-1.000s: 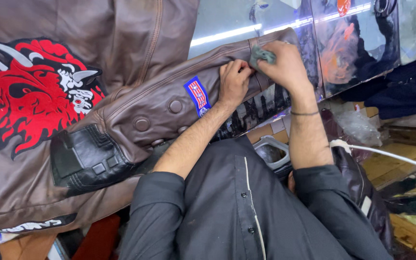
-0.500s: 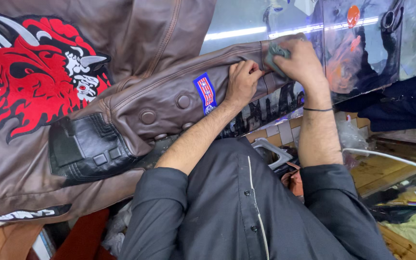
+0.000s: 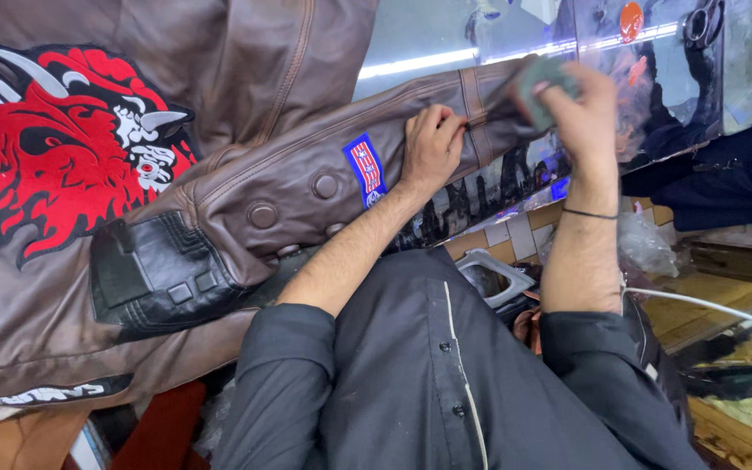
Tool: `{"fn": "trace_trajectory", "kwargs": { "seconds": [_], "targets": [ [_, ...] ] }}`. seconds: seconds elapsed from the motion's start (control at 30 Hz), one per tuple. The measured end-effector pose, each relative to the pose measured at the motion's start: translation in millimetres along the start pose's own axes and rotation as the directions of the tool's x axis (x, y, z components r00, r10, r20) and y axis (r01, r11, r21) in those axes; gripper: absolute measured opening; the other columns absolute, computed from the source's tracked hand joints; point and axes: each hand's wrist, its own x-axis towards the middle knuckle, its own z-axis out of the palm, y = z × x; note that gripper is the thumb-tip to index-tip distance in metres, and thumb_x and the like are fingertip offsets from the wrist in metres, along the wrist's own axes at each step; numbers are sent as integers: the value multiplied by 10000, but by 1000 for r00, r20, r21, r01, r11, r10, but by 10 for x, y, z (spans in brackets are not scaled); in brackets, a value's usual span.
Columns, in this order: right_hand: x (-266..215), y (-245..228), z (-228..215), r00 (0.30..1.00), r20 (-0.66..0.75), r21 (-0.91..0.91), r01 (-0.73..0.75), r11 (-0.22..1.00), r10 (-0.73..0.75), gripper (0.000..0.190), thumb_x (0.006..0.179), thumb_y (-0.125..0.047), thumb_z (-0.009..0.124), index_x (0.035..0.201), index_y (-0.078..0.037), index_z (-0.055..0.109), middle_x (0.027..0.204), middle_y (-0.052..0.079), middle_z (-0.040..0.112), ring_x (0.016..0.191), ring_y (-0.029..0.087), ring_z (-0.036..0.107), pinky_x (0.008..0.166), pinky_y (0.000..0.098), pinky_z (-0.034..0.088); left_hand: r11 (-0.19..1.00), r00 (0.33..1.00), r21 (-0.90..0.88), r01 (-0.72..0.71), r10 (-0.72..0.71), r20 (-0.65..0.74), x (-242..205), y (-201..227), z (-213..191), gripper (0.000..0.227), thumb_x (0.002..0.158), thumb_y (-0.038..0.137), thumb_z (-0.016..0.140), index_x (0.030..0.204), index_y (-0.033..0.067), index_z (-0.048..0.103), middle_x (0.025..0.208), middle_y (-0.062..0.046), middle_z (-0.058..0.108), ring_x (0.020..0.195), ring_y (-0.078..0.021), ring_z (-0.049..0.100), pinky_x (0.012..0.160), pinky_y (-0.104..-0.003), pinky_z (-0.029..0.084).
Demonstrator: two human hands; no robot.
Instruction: The person wipes a brown leather jacket with a cloth, focusing on the sleeve, shoulder, and back areas. The person then turns the jacket over to show the front and back sides.
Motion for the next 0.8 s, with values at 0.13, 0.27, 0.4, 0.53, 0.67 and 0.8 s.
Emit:
{"fn": "trace_trajectory", "kwargs": {
  "seconds": [0.13, 0.27, 0.4, 0.53, 0.67, 0.8],
  "targets": [
    [-141, 178, 61, 940, -322, 391, 243, 888, -115, 147, 1054, -7, 674, 1201, -10, 686, 1151, 48, 703, 1031, 144, 661, 960, 300, 539, 998, 998, 7, 55, -55, 43, 64, 21, 38, 404, 872, 62, 686, 1268, 84, 609, 1242, -87, 562, 1195, -268, 555, 1026, -435, 418],
    [-196, 460, 320, 950, -308, 650, 243, 720, -43, 193, 1052, 4, 681, 1238, -31, 640, 1234, 63, 668, 1100, 144, 645, 1020, 295, 525, 983, 974, 173, -58, 17, 227, 224, -40, 21, 782, 844, 180, 731, 1511, 54, 343, 1437, -153, 500, 1368, -302, 478, 1169, -483, 322],
    [-186, 535, 469, 921, -332, 780, 148, 608, 202, 188, 984, -49, 638, 1171, -54, 650, 1103, 62, 692, 971, 175, 683, 857, 330, 547, 987, 935, 143, -77, 22, 353, 345, -124, -80, 1140, 839, 397, 820, 1609, 49, 54, 1582, -223, 369, 1465, -341, 372, 1231, -501, 242],
    [-232, 398, 467, 877, -435, 122, 282, 952, -204, 187, 1049, -57, 689, 1230, -17, 674, 1170, 71, 694, 1064, 190, 656, 968, 332, 525, 969, 925, 214, -121, 32, 378, 270, -99, -96, 1113, 847, 415, 822, 1602, 40, 95, 1633, -231, 283, 1481, -354, 317, 1237, -524, 195],
    [-161, 199, 464, 917, -97, -524, 284, 803, -387, 305, 879, -16, 750, 1179, -51, 712, 1092, 123, 681, 1013, 333, 673, 886, 413, 540, 963, 921, 228, -141, 43, 388, 216, -64, -113, 1090, 860, 392, 811, 1613, 28, 112, 1648, -181, 280, 1520, -332, 299, 1271, -511, 190],
    [105, 129, 560, 914, 52, -684, 327, 652, -403, 365, 808, -17, 786, 1166, -70, 745, 1054, 157, 681, 951, 387, 656, 808, 442, 515, 955, 925, 252, -157, 52, 377, 195, -56, -157, 1088, 863, 395, 811, 1610, 18, 116, 1652, -165, 288, 1525, -317, 301, 1270, -499, 192]
  ]
}}
